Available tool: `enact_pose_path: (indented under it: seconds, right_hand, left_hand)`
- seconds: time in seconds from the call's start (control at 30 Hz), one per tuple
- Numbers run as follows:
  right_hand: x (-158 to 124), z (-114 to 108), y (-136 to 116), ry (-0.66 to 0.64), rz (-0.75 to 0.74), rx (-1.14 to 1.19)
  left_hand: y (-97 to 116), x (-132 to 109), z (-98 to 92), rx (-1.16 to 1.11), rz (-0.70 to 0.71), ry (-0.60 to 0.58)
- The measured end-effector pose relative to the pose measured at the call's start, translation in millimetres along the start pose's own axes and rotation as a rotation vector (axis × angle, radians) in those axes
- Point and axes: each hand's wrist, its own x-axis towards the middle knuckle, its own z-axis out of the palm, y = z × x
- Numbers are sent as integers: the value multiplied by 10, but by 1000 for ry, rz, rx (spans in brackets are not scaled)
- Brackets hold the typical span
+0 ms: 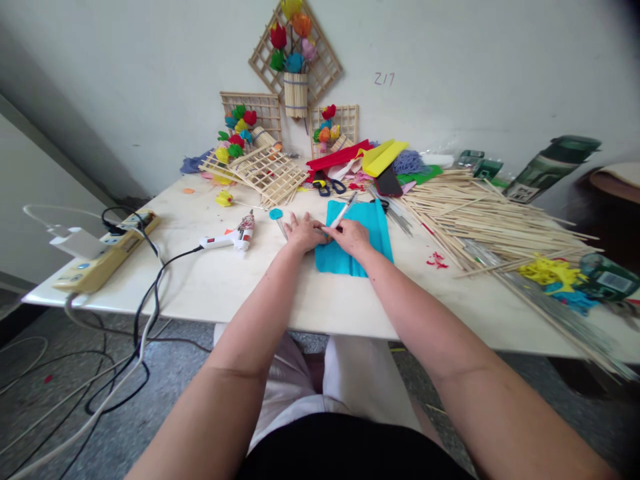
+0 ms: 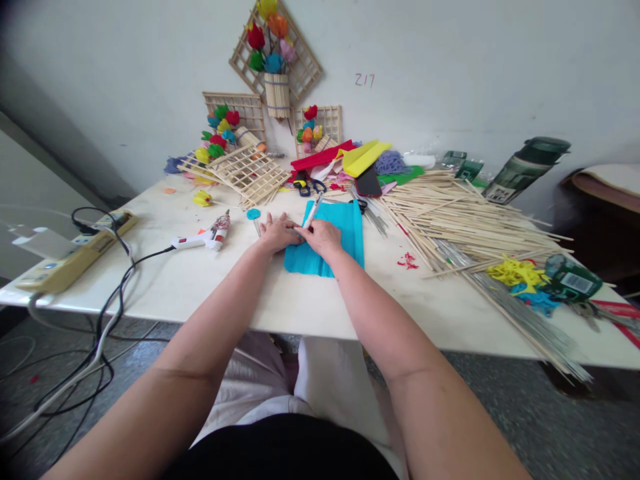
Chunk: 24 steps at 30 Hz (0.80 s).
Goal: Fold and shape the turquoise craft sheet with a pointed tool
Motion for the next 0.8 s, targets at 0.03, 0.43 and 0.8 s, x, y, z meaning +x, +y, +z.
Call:
enact_pose_path:
  seconds: [0.03, 0.43, 0.8]
  right_hand:
    - [-1, -1, -1, 0, 1, 1]
    - [-12, -13, 7, 26, 5, 3]
    - [24, 11, 40, 42, 32, 13]
  left_hand:
    - [-2, 2, 0, 3, 3, -1]
    - [1, 5, -20, -9, 3, -24]
    - [35, -24, -36, -75, -22, -12]
